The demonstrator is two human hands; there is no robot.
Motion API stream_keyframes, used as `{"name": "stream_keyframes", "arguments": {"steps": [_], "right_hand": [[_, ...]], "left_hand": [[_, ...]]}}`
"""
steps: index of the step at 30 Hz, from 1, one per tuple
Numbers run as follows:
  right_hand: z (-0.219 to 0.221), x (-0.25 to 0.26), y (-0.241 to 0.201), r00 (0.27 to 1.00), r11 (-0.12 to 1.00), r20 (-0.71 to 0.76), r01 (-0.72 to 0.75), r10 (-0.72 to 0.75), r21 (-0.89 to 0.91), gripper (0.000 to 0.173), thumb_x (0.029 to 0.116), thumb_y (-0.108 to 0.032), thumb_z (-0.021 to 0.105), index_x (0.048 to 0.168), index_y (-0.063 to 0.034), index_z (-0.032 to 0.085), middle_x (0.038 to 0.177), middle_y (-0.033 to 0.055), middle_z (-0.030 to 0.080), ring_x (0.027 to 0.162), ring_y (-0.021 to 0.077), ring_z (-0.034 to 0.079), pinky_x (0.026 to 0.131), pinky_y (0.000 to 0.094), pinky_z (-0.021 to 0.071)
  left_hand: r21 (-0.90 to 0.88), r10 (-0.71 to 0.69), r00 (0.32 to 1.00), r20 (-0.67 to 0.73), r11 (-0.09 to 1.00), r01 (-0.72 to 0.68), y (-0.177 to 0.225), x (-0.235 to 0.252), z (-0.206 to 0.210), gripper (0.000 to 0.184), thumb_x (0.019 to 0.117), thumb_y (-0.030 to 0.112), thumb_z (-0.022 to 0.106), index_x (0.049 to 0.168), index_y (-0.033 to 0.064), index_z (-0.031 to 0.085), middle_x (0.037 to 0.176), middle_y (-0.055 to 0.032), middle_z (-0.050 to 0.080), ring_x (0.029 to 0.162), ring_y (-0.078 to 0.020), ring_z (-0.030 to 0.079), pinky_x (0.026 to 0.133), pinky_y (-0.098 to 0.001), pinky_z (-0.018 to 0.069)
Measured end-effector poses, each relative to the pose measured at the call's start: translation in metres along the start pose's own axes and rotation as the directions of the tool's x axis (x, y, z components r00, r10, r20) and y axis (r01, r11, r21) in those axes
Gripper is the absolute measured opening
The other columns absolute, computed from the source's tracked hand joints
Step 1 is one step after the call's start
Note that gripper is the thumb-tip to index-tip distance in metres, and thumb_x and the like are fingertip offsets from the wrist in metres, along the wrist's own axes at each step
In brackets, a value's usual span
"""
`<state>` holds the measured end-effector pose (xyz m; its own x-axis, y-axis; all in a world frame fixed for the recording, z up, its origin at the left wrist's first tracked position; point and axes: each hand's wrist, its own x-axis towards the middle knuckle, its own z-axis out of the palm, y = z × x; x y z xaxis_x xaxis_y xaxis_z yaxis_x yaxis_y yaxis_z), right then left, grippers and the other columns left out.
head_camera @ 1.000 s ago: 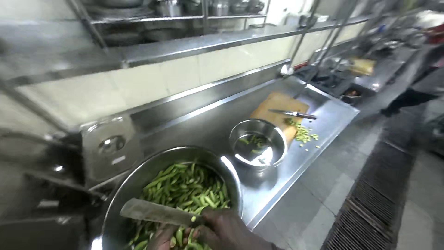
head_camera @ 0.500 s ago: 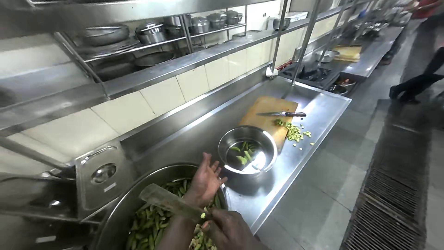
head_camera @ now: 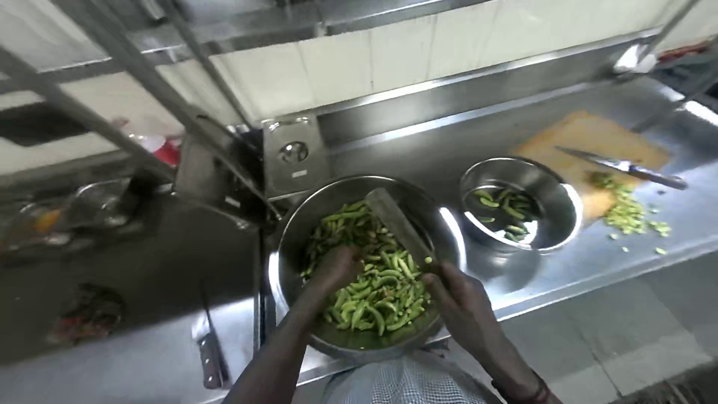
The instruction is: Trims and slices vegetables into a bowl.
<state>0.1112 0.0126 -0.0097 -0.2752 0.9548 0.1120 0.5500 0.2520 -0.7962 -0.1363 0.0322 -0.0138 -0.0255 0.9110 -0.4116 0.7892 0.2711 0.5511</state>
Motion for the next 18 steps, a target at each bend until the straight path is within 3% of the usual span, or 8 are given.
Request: {"name": "stream_keyframes", "arguments": {"steps": [3, 6, 9, 13, 15, 16, 18], "right_hand": [[0.005, 0.005, 0.000, 0.999, 0.999, -0.020, 0.036, -0.037, -0.033, 0.041, 0.1050, -0.050, 0.043, 0.093, -0.0169, 0.064, 0.063, -0.0055, 0.050, 0.053, 0.0096, 0.050, 0.048, 0.0318, 0.0448], [0.007, 0.008, -0.004, 0.999, 0.999, -0.003, 0.034, -0.034, -0.037, 0.038, 0.1043, -0.049, 0.045, 0.094, -0.0184, 0.064, 0.062, -0.0058, 0.049, 0.051, 0.0094, 0.049, 0.046, 0.0313, 0.0434], [0.010, 0.008, -0.006, 1.000, 0.998, 0.006, 0.025, -0.024, -0.063, 0.038, 0.1031, -0.051, 0.047, 0.094, -0.0192, 0.064, 0.062, -0.0061, 0.050, 0.050, 0.0091, 0.049, 0.046, 0.0313, 0.0436], [0.010, 0.007, -0.006, 1.000, 0.998, 0.014, 0.014, -0.013, -0.062, 0.038, 0.1028, -0.051, 0.046, 0.093, -0.0188, 0.064, 0.062, -0.0059, 0.050, 0.051, 0.0098, 0.049, 0.047, 0.0317, 0.0435], [0.009, 0.006, -0.004, 1.000, 0.999, 0.001, -0.005, 0.005, -0.047, 0.039, 0.1024, -0.052, 0.046, 0.092, -0.0185, 0.064, 0.062, -0.0056, 0.049, 0.051, 0.0101, 0.049, 0.047, 0.0320, 0.0438], [0.008, 0.005, -0.002, 1.000, 0.999, -0.010, -0.014, 0.014, -0.036, 0.040, 0.1022, -0.052, 0.047, 0.092, -0.0180, 0.064, 0.062, -0.0057, 0.050, 0.051, 0.0098, 0.050, 0.047, 0.0318, 0.0443], [0.006, 0.004, 0.002, 0.999, 0.999, -0.011, -0.050, 0.050, 0.002, 0.038, 0.1018, -0.052, 0.049, 0.094, -0.0174, 0.065, 0.063, -0.0049, 0.052, 0.052, 0.0105, 0.051, 0.048, 0.0330, 0.0456]], "left_hand": [[0.130, 0.052, 0.987, 0.152, 0.989, -0.072, -0.002, 0.000, 0.014, 0.035, 0.0980, 0.012, 0.067, 0.132, 0.0018, 0.065, 0.136, -0.0240, 0.059, 0.124, -0.0430, 0.058, 0.104, -0.0603, 0.0470], [0.317, 0.015, 0.984, 0.176, 0.946, -0.071, -0.014, 0.028, 0.038, 0.043, 0.0962, 0.012, 0.066, 0.138, 0.0073, 0.059, 0.143, -0.0225, 0.051, 0.122, -0.0425, 0.059, 0.099, -0.0574, 0.0522], [0.338, -0.030, 0.983, 0.182, 0.941, -0.033, -0.025, 0.050, 0.046, 0.044, 0.0962, 0.012, 0.064, 0.139, 0.0098, 0.058, 0.134, -0.0264, 0.056, 0.116, -0.0437, 0.062, 0.095, -0.0586, 0.0537], [0.359, 0.006, 0.983, 0.184, 0.931, -0.073, -0.025, 0.053, 0.044, 0.032, 0.0985, 0.009, 0.059, 0.130, 0.0096, 0.063, 0.118, -0.0204, 0.068, 0.113, -0.0413, 0.065, 0.095, -0.0601, 0.0521], [0.285, 0.018, 0.993, 0.116, 0.957, -0.051, -0.014, 0.034, 0.033, 0.030, 0.0988, 0.010, 0.059, 0.129, 0.0085, 0.062, 0.115, -0.0203, 0.069, 0.109, -0.0415, 0.066, 0.091, -0.0612, 0.0529], [0.143, 0.039, 0.997, 0.069, 0.989, -0.049, -0.007, 0.018, 0.024, 0.031, 0.0986, 0.010, 0.062, 0.129, 0.0044, 0.061, 0.114, -0.0227, 0.068, 0.106, -0.0426, 0.067, 0.090, -0.0623, 0.0528], [-0.165, 0.109, 0.994, -0.001, 0.980, -0.107, -0.008, -0.001, 0.018, 0.034, 0.0945, 0.010, 0.072, 0.125, 0.0031, 0.059, 0.108, -0.0171, 0.067, 0.093, -0.0325, 0.068, 0.082, -0.0537, 0.0578]]}}
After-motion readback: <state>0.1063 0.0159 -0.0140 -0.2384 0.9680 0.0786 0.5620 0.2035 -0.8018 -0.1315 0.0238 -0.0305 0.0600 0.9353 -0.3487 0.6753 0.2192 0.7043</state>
